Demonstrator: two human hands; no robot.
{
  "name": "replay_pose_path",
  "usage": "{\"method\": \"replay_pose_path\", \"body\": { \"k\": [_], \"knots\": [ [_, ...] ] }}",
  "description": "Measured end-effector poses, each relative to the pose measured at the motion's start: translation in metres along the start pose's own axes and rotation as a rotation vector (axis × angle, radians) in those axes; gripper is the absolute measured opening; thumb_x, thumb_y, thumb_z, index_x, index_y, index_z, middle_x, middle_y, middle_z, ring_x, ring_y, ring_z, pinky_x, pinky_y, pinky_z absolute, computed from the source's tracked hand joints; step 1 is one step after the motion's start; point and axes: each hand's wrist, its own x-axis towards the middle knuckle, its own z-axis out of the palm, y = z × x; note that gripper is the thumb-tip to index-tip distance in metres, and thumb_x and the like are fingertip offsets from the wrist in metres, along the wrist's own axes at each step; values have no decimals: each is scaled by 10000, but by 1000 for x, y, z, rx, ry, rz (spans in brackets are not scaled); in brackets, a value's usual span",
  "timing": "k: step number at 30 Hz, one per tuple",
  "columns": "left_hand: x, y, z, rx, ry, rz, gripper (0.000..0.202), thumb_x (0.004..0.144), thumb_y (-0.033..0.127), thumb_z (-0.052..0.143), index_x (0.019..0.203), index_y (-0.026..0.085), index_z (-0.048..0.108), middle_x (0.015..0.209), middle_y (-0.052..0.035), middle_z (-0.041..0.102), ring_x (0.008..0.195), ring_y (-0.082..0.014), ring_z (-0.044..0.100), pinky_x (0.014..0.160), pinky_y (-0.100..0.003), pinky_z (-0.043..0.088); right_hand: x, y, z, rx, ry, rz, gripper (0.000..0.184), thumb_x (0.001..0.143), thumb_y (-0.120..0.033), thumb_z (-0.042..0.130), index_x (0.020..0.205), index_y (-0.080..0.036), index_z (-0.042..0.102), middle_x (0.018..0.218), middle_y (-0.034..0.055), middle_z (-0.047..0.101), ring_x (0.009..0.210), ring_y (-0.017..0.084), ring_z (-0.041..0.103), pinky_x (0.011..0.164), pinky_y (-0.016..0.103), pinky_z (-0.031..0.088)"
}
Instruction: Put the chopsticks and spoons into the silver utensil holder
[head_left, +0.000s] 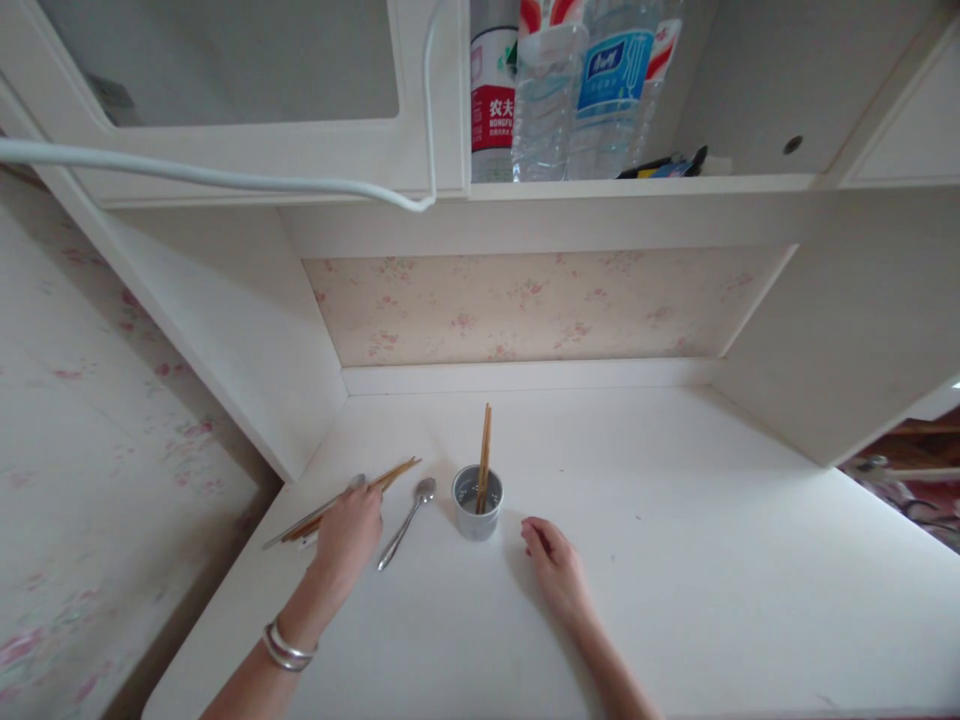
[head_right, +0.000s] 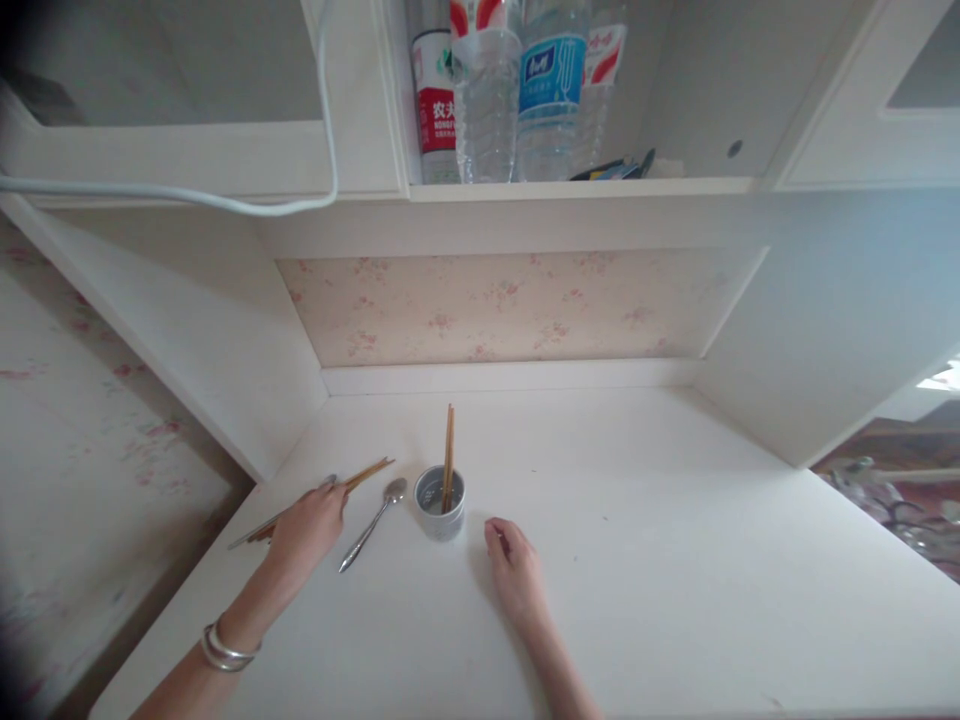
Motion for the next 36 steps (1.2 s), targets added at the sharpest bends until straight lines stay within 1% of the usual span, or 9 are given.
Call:
{"method": "replay_pose_path", "body": {
  "k": [4,7,9,13,16,19,22,28,36],
  "knots": [
    [6,3,-16,-254,60,-38,278,916,260,355,934,189,624,866,-77,701,810,-217,654,712,-305,462,0,-1,1,-1,4,-10,357,871,-492,450,932,-205,654,899,65,684,771,200,619,706,300,497],
    [11,11,-33,-602,98,-53,254,897,381,421,963,225,611,859,-35,712,804,-199,665,715,-291,477,-1,-1,1,-1,11,-7,365,866,-502,453,932,-208,658,900,64,688,768,203,624,703,301,496],
    [15,20,-49,-860,158,-31,286,878,438,458,978,212,600,897,-41,712,845,-192,664,753,-293,494,-1,-2,1,-7,15,-5,374,864,-510,451,931,-209,661,891,65,690,765,205,626,696,300,495],
    [27,42,-84,-1259,284,-15,383,820,489,552,1033,173,590,901,-48,696,832,-170,659,770,-298,522,-1,-2,1,-26,3,-7,372,880,-507,435,943,-211,651,908,65,689,779,202,630,708,295,489],
    [42,59,-97,-1472,285,49,401,802,476,587,1040,154,576,831,-29,676,780,-155,657,761,-315,541,-1,-3,1,-29,11,-20,374,878,-513,440,933,-209,652,919,67,693,793,202,633,708,289,485],
    [59,74,-89,-1481,230,125,354,798,452,597,982,150,588,862,-38,675,803,-159,657,770,-323,545,-2,-6,1,-38,19,-26,373,874,-514,452,929,-208,658,911,66,697,768,194,634,689,279,481],
    [70,86,-66,-1326,187,159,314,799,429,597,954,158,623,898,-57,696,830,-170,660,804,-316,528,-3,-8,0,-55,29,-50,350,882,-488,455,921,-208,662,895,63,698,750,185,630,678,271,475],
    [70,100,-22,-1165,106,179,278,825,407,552,933,173,654,904,-53,717,798,-168,670,766,-291,527,-3,-6,0,-46,16,-64,340,899,-469,425,933,-218,652,921,60,690,791,188,634,691,268,475],
    [66,101,-5,-1081,123,205,299,850,421,504,918,183,672,945,-56,698,812,-168,656,768,-295,524,-1,-4,1,-49,32,-70,391,892,-509,412,908,-209,662,873,65,689,761,187,629,672,269,475]
  ]
}}
